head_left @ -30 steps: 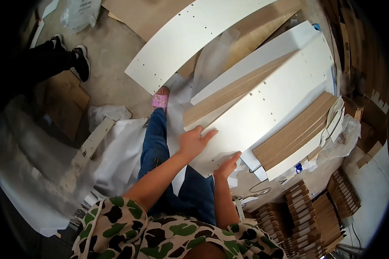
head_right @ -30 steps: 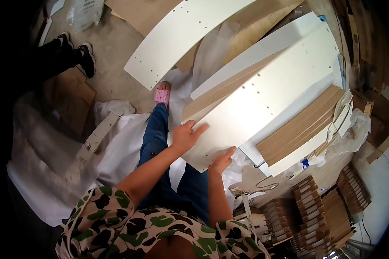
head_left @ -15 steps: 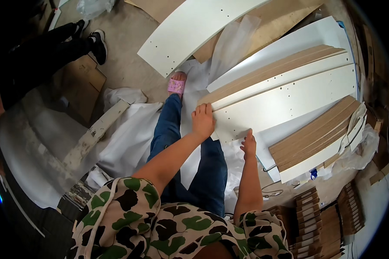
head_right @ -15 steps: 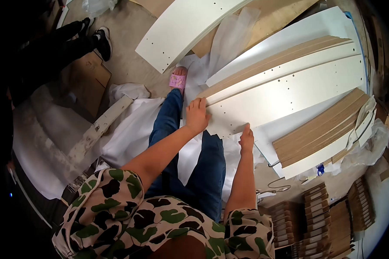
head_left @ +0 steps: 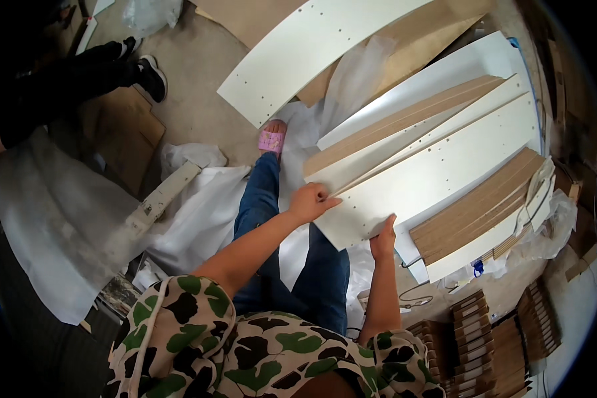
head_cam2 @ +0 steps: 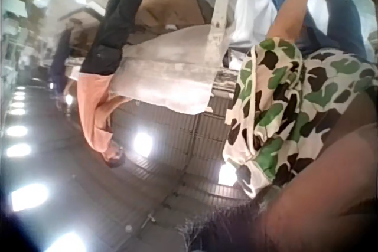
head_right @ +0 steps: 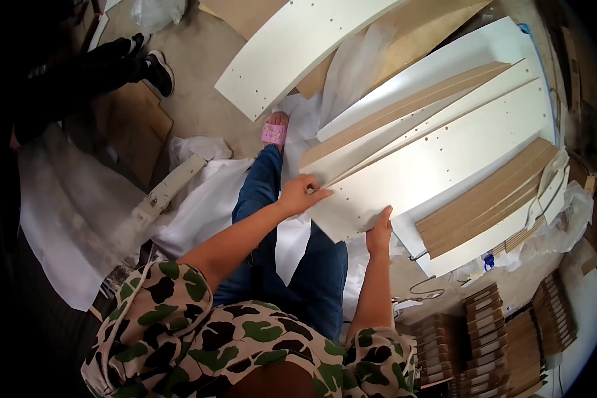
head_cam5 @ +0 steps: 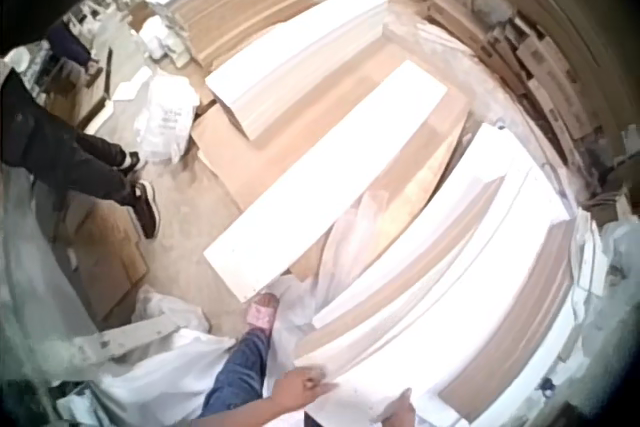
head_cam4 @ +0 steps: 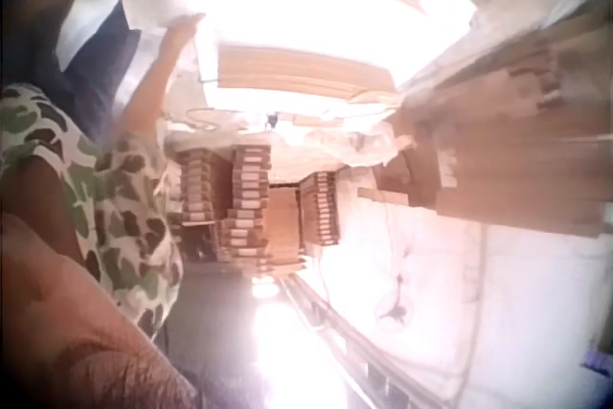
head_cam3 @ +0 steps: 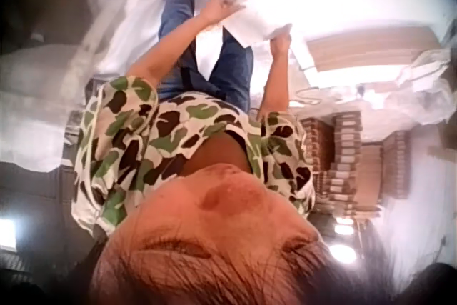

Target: The person packs white furniture panels into cardboard boxes lined with foam, then stacks the boxes on a conveyor belt.

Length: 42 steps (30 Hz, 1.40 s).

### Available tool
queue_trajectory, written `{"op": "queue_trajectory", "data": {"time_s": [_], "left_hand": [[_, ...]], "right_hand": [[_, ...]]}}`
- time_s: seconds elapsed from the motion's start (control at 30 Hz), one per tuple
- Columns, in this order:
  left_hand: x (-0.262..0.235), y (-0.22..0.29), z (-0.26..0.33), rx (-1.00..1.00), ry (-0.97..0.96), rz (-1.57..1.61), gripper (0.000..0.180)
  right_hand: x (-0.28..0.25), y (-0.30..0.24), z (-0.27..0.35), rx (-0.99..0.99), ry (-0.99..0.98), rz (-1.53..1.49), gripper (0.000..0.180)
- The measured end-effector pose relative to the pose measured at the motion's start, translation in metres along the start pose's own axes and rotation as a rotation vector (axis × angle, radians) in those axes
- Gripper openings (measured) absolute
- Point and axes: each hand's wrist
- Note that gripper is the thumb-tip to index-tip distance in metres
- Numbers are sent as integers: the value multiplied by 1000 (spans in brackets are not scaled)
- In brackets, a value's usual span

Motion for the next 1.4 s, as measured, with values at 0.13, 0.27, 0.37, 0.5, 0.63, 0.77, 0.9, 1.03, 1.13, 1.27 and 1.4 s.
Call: {"op": "queue_trajectory", "data": {"time_s": [0.13, 0.27, 0.37, 0.5, 0.63, 0.77, 0.9, 1.03, 1.13, 1.27, 1.4], "left_hand": [[-42, 53, 3, -307, -95, 267, 72], [-91, 118, 8, -86, -121, -90, 86], [-106, 144, 27, -115, 48, -224, 79], [-141, 181, 88, 88, 319, -418, 71], [-150, 204, 199, 164, 504, -563, 58], [-126, 227, 332, 164, 623, -608, 48], [-98, 236, 422, 101, 704, -578, 49], [-86, 243, 496, -1, 876, -521, 50], [-78, 247, 569, -101, 964, -461, 50], [-71, 273, 682, -201, 936, -290, 53], [-11, 262, 776, -212, 909, -87, 43]], "right_hand": [[-13, 0, 41, -33, -153, -66, 67], [12, 11, 103, 64, -342, -1, 64], [15, 17, 136, 104, -557, -213, 55], [12, -59, 147, 11, -773, -654, 54], [-15, -107, 98, 166, -780, -766, 58], [-29, -56, 132, 221, -1018, -622, 50], [-60, -47, 202, 267, -1083, -483, 49], [-72, -54, 270, 385, -1090, -418, 54], [-80, -70, 339, 326, -1210, -329, 61], [-96, -132, 372, -197, -1294, -413, 59], [-131, -180, 398, -588, -1203, -369, 60]]}}
Point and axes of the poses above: each hand's wrist, its own z-axis away from the middle knuckle, its own x-axis out of the palm, y = z × x, and after that the axes turned 8 degrees about y, right-handed
